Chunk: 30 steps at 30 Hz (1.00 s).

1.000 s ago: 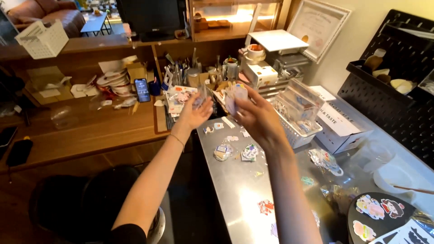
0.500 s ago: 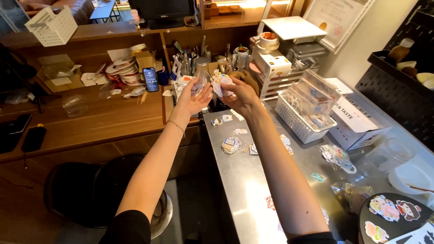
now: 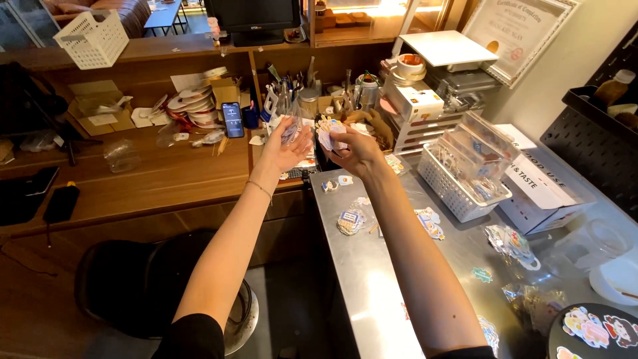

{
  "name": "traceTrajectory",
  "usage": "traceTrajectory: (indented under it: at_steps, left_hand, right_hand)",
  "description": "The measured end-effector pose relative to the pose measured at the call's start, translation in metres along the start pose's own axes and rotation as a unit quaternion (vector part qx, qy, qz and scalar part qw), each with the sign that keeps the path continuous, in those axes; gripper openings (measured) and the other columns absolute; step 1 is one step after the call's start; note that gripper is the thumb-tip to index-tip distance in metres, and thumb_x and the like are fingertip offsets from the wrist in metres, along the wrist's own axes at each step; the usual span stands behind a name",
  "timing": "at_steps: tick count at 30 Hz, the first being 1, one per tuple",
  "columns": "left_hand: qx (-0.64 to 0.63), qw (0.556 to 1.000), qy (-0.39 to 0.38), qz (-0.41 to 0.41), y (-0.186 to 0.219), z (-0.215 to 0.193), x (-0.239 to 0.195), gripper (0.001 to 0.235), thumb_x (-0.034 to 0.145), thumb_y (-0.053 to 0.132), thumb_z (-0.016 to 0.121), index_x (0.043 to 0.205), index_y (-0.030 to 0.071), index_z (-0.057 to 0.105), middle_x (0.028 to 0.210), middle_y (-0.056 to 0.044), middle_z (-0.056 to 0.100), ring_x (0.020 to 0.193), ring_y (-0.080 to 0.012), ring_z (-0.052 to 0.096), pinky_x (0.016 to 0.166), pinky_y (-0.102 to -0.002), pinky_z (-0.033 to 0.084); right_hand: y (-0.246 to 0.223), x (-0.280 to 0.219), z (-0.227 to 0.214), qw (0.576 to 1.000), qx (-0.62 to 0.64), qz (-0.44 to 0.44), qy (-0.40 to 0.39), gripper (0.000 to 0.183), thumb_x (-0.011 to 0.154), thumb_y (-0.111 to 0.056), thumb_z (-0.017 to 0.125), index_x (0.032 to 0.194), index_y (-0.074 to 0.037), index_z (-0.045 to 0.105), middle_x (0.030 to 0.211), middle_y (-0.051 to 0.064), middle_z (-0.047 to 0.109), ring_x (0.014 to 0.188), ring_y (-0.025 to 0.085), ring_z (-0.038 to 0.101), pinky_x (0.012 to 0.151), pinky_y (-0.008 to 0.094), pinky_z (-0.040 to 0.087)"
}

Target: Sorting and packaging various decorative stickers into small plastic bags on a stainless steel table.

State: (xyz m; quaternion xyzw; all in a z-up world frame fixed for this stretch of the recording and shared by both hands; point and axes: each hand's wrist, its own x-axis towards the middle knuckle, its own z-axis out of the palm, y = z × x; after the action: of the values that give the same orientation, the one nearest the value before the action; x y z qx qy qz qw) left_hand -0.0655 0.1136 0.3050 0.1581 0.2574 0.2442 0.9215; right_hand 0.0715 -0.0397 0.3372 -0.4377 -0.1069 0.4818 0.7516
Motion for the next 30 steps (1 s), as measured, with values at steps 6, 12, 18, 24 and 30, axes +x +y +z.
traceTrajectory:
  at_steps: [6,12,18,24,30]
  left_hand:
    - [-0.014,1.0,0.0,0.004,0.013,-0.011,0.003,0.048,0.076,0.03,0.089,0.106,0.008,0.06,0.116,-0.013,0.075,0.104,-0.0277,0.073,0.089,-0.042,0.06]
    - [-0.023,1.0,0.003,0.003,0.021,-0.016,0.009,0.043,0.075,0.03,0.09,0.098,0.009,0.06,0.118,-0.013,0.074,0.104,-0.0286,0.073,0.091,-0.043,0.059]
    - [-0.018,1.0,-0.004,0.011,0.025,-0.014,0.006,0.042,0.074,0.031,0.09,0.094,0.01,0.059,0.118,-0.011,0.074,0.105,-0.028,0.073,0.091,-0.043,0.058]
    - [-0.02,1.0,-0.014,0.006,0.023,-0.016,0.005,0.043,0.076,0.03,0.089,0.098,0.009,0.059,0.12,-0.011,0.074,0.105,-0.028,0.073,0.093,-0.043,0.057]
    - [0.002,0.999,-0.034,-0.023,-0.016,0.014,-0.026,0.041,0.08,0.029,0.085,0.104,0.007,0.06,0.119,-0.011,0.075,0.104,-0.0261,0.074,0.089,-0.041,0.06]
  right_hand:
    - [0.004,0.002,0.012,1.0,0.004,0.009,0.005,0.061,0.083,0.006,0.077,0.139,-0.011,0.06,0.109,0.011,0.054,0.093,0.027,0.068,0.088,0.052,0.062]
    - [0.011,0.011,0.012,1.0,0.001,0.017,0.007,0.062,0.084,0.004,0.077,0.141,-0.011,0.058,0.111,0.011,0.053,0.093,0.026,0.067,0.088,0.051,0.063]
    - [0.01,0.008,0.014,1.0,0.003,0.019,0.008,0.062,0.084,0.005,0.077,0.141,-0.012,0.058,0.112,0.011,0.052,0.093,0.025,0.065,0.087,0.05,0.063]
    - [0.01,-0.003,0.01,1.0,0.006,0.013,0.006,0.063,0.084,0.004,0.077,0.143,-0.011,0.056,0.11,0.01,0.051,0.092,0.024,0.064,0.088,0.049,0.063]
    - [0.023,-0.024,-0.044,0.999,0.007,-0.028,0.022,0.062,0.084,0.002,0.079,0.141,-0.009,0.056,0.114,0.009,0.057,0.099,0.023,0.065,0.096,0.054,0.057]
